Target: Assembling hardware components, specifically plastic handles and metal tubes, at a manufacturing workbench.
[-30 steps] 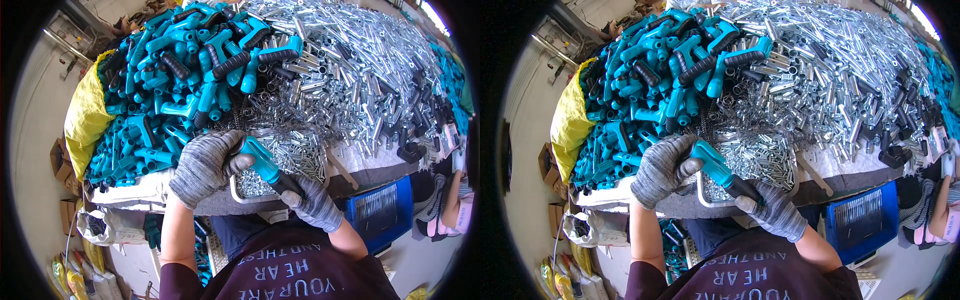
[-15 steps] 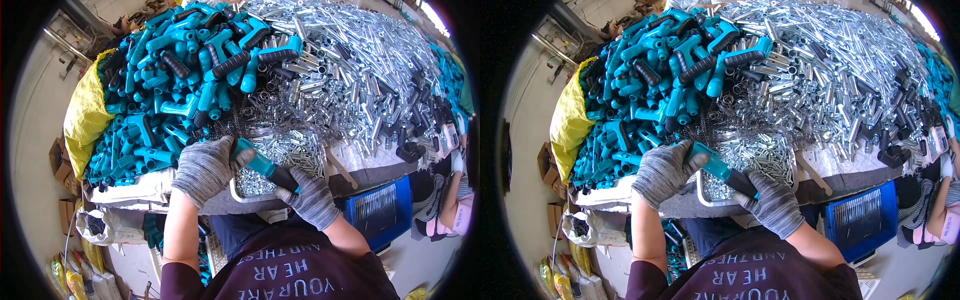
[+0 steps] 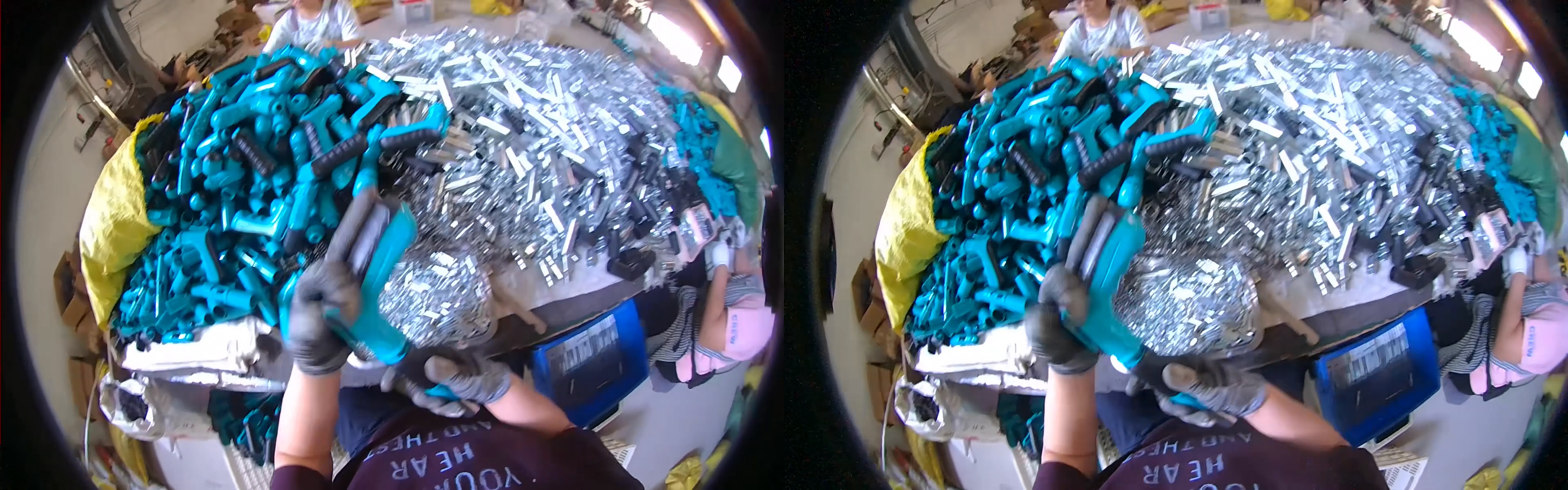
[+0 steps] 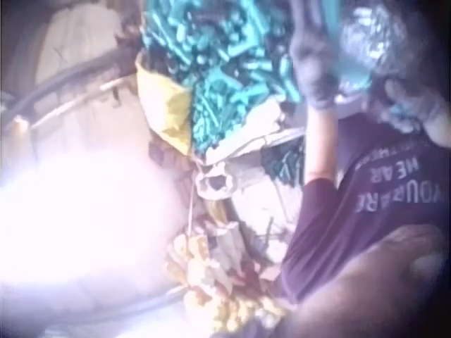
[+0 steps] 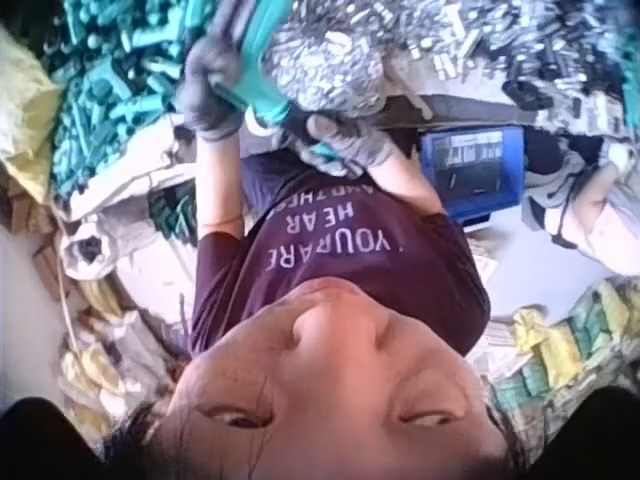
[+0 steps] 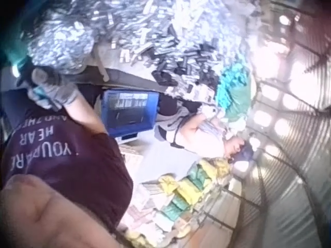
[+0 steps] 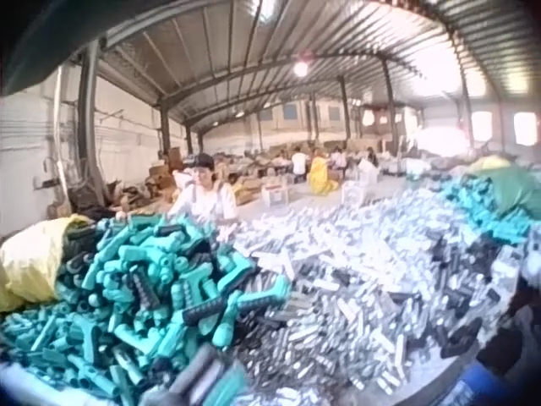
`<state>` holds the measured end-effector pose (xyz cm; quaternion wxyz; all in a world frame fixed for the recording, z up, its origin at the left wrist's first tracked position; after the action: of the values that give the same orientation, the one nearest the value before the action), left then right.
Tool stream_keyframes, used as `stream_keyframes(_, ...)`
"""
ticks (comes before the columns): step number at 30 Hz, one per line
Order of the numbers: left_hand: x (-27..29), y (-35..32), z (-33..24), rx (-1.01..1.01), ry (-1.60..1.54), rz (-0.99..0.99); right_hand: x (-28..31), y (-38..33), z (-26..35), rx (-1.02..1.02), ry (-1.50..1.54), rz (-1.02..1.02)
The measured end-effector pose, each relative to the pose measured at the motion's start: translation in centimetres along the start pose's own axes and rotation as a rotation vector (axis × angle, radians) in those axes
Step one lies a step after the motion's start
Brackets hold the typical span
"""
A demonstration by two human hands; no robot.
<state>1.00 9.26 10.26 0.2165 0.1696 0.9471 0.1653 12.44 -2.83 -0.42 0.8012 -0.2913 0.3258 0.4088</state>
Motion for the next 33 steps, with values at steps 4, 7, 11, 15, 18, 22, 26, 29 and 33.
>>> stream_keyframes(4, -1.9, 0.0, -0.5, 0.084, -0.501, 0.321, 2.4, -1.1, 0.7, 0.04, -0.149, -0.135)
stream_keyframes(7, -2.2, 0.6, -2.6, -0.017, -0.139, 0.437, 3.9, -3.2, 2.4, 0.101, -0.145, -0.242)
stream_keyframes(11, -1.2, 1.9, -3.2, 0.184, 0.191, 0.286, 2.0, -3.8, 2.3, 0.14, -0.019, -0.154)
stream_keyframes(15, -2.6, 2.6, -2.2, 0.267, 0.319, 0.387, 0.6, -1.3, 2.0, 0.2, -0.419, -0.059)
stream_keyframes(18, -3.1, 3.1, -2.6, 0.186, 0.344, 0.479, 4.5, -1.8, 2.1, 0.117, -0.394, -0.421)
stream_keyframes(22, -1.9, 3.7, -0.8, 0.336, 0.378, 0.335, 1.0, -2.5, 1.1, 0.037, -0.254, -0.001)
stream_keyframes(26, -2.7, 3.3, 0.0, 0.362, 0.298, 0.395, 3.2, -3.2, 3.4, 0.213, -0.431, -0.377)
stream_keyframes(29, -2.1, 3.6, 0.5, 0.383, 0.325, 0.33, 0.7, -3.1, 3.2, 0.083, -0.212, -0.222)
stream_keyframes(33, -2.6, 3.8, 1.0, 0.388, 0.324, 0.417, 2.7, -2.6, 4.5, 0.318, -0.569, -0.331)
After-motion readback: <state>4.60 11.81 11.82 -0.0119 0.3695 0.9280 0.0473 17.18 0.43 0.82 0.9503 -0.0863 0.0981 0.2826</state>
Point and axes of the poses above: each hand's wrist, its own y-axis towards the middle knuckle, its own x-axis out of the back of the hand, z = x × y, the point moved 8 cm from there along y, towards the middle knuckle, and after that the axes turned 4 degrees about y, right-handed, at the moved point
